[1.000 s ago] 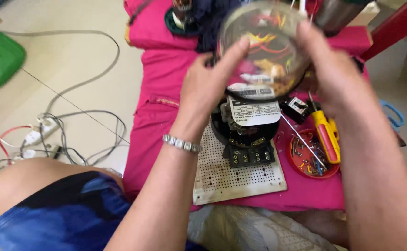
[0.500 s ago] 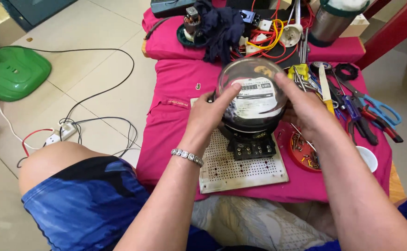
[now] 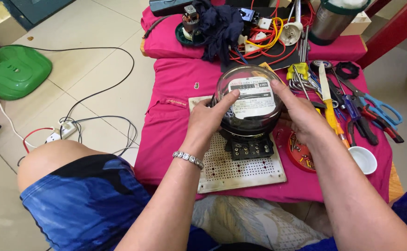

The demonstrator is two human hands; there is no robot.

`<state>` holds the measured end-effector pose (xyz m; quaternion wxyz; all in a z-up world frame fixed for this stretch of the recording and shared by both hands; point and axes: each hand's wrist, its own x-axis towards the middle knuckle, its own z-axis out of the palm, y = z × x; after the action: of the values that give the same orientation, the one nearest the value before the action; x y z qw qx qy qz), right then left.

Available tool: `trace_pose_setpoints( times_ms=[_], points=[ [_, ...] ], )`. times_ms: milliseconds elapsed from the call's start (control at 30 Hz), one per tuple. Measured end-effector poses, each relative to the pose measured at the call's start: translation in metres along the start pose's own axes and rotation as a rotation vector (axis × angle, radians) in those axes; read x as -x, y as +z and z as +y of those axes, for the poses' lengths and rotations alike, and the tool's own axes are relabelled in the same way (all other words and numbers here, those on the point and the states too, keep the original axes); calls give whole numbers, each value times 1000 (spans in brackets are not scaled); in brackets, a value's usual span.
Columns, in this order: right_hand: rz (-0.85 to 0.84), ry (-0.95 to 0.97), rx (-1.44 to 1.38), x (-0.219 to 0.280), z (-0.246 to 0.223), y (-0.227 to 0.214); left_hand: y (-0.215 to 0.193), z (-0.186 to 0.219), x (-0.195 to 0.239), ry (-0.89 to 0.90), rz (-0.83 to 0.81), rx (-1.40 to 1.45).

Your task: The person assembles an electric meter by placing it onto a perforated board and securing it with screws. They then attach the clear plastic cover over the meter and tighten it in place.

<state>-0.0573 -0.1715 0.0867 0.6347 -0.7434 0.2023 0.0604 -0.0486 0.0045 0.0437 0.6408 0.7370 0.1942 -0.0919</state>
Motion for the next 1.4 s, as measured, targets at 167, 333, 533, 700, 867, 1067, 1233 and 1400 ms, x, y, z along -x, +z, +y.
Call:
trace_pose_setpoints(
  times_ms=[167,333,533,700,867,1067,1233,1400],
  points=[
    [15,-25,30,-15,19,-8,1,-9,-10,26,18,-14],
    [31,-55,24,-17,23,-11,1,-7,-9,55,18,24],
    [56,-42,56,-13,27,-11,0,-9,-6,47,7,19],
    [83,-40,125,-8,24,-9,0,-10,-1,48,0,-3],
    [128,-67,246,-25,43,-11,3,-13,1,30,-37,-75],
    [138,-76,288,-24,45,-11,4,-15,-1,9,-46,-127],
    [124,-67,202,-27,46,-19,-4,-7,4,27,-73,-194],
    [-1,8,67,8,17,-5,-31,-1,22,-46,-164,265]
  ],
)
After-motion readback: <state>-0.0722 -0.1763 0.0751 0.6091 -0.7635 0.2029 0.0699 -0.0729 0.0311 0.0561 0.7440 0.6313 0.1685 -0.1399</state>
